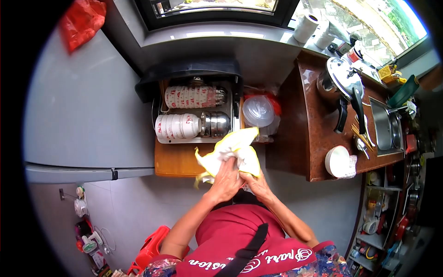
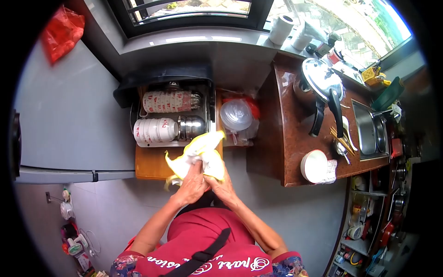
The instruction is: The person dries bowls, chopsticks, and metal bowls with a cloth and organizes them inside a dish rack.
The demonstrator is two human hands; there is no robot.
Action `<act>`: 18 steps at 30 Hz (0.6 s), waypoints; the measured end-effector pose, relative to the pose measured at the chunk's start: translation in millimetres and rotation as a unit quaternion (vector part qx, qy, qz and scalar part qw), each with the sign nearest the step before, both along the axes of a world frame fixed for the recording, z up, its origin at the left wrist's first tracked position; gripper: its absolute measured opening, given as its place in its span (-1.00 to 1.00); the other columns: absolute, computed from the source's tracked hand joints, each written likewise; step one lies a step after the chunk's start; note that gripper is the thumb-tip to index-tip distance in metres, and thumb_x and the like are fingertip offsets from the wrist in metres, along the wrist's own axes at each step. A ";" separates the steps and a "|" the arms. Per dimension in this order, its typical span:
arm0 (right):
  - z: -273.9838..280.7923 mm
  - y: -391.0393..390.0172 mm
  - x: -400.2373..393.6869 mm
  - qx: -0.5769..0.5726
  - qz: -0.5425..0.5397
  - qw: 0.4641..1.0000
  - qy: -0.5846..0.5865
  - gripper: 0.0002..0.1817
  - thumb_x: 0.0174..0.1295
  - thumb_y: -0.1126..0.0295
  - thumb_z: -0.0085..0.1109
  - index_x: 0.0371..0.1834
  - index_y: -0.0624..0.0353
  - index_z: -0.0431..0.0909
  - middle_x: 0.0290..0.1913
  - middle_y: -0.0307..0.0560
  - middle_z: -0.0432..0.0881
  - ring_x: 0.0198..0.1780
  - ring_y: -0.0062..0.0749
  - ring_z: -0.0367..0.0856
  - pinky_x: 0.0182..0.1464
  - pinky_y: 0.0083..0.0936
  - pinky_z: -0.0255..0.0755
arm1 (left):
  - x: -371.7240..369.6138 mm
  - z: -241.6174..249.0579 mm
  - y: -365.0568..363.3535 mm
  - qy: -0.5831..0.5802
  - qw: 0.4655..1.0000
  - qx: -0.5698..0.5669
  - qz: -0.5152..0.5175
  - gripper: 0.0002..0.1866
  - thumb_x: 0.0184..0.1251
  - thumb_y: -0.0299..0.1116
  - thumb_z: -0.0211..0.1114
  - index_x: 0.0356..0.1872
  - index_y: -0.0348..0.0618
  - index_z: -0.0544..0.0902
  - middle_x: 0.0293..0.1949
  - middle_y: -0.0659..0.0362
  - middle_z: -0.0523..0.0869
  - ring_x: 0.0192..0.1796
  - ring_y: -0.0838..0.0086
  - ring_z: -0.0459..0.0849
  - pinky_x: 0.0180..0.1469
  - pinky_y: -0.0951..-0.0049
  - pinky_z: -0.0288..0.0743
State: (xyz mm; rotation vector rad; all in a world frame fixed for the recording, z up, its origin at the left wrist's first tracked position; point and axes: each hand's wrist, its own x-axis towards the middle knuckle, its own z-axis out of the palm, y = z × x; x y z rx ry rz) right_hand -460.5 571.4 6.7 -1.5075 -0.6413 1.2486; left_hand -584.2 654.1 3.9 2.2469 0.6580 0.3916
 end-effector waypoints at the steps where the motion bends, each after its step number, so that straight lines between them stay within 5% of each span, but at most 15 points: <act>1: -0.7 -2.9 2.0 0.019 -0.006 0.999 -0.031 -0.19 0.09 0.14 0.21 0.37 0.22 0.10 0.22 0.07 0.33 0.25 -0.20 0.32 0.26 -0.37 0.21 | 3.4 -2.4 -1.8 -0.009 0.999 -0.011 -0.033 -0.52 0.26 -0.23 0.04 0.15 -0.29 0.40 0.07 -0.18 0.37 0.07 -0.09 0.35 0.15 0.04 0.23; 4: 14.7 -14.1 9.7 0.047 -0.011 0.988 -0.149 -0.18 0.07 0.13 0.19 0.37 0.24 0.10 0.20 0.17 0.32 0.25 -0.06 0.33 0.25 -0.33 0.24 | 13.3 1.1 -23.8 -0.038 0.997 -0.061 0.007 -0.48 0.28 -0.22 0.01 0.24 -0.23 0.31 0.08 -0.17 0.35 0.10 -0.09 0.32 0.16 0.01 0.20; 7: 29.6 -20.8 15.7 0.021 0.013 0.981 -0.194 -0.23 0.09 0.14 0.16 0.33 0.31 0.17 0.25 0.13 0.31 0.29 -0.14 0.29 0.31 -0.38 0.16 | 18.0 -7.1 -33.9 -0.070 0.997 0.016 -0.041 -0.52 0.27 -0.25 0.00 0.18 -0.24 0.32 0.04 -0.16 0.37 0.06 -0.05 0.35 0.09 0.06 0.25; 9: 38.6 -19.3 24.6 0.004 0.045 0.976 -0.214 -0.26 0.10 0.10 0.10 0.32 0.28 0.20 0.19 0.18 0.36 0.23 -0.07 0.35 0.28 -0.36 0.20 | 19.0 2.4 -41.3 -0.068 0.954 -0.292 -0.023 -0.63 0.29 -0.25 -0.02 0.06 -0.22 0.35 -0.10 0.00 0.43 -0.08 0.18 0.39 0.01 0.20 0.29; 11: 40.6 -19.1 30.2 -0.016 0.076 0.976 -0.205 -0.28 0.11 0.09 0.08 0.31 0.24 0.23 0.15 0.20 0.39 0.19 -0.03 0.38 0.26 -0.34 0.22 | 18.6 15.5 -45.4 -0.058 0.819 -0.571 -0.005 -0.72 0.32 -0.25 -0.04 -0.07 -0.19 0.39 -0.23 0.16 0.48 -0.23 0.40 0.44 -0.08 0.35 0.34; 12: 33.1 -18.1 31.8 -0.009 0.083 0.970 -0.230 -0.36 0.16 0.09 0.04 0.29 0.18 0.28 0.05 0.10 0.47 0.08 -0.18 0.46 0.15 -0.37 0.32 | 14.9 6.3 -46.5 -0.049 0.811 -0.583 -0.016 -0.63 0.37 -0.21 -0.07 0.08 -0.21 0.34 -0.09 0.16 0.49 -0.08 0.43 0.46 0.05 0.39 0.34; 13: 30.8 -18.2 33.8 -0.021 0.096 0.981 -0.168 -0.39 0.19 0.09 0.02 0.27 0.17 0.30 0.02 0.05 0.48 0.04 -0.25 0.47 0.08 -0.40 0.36 | 11.8 0.1 -47.2 -0.038 0.802 -0.595 -0.026 -0.53 0.42 -0.17 -0.09 0.23 -0.24 0.28 0.05 0.15 0.49 0.07 0.46 0.49 0.18 0.44 0.33; 15: 32.9 -11.8 38.2 -0.045 0.124 0.990 -0.046 -0.43 0.23 0.08 -0.02 0.25 0.15 0.32 -0.03 -0.04 0.51 -0.04 -0.39 0.50 -0.06 -0.46 0.44 | 7.8 3.1 -53.6 -0.081 0.808 -0.584 0.006 -0.53 0.43 -0.15 -0.11 0.22 -0.25 0.30 0.05 0.15 0.51 0.09 0.45 0.50 0.17 0.44 0.35; 18: 39.1 -5.4 31.0 -0.072 0.106 0.987 0.092 -0.50 0.32 0.06 -0.05 0.17 0.19 0.41 0.04 -0.04 0.50 0.07 -0.40 0.44 0.09 -0.47 0.32 | 3.4 10.7 -50.5 -0.089 0.824 -0.559 -0.031 -0.53 0.34 -0.18 0.10 0.16 -0.27 0.38 0.06 0.12 0.53 0.11 0.42 0.50 0.19 0.39 0.35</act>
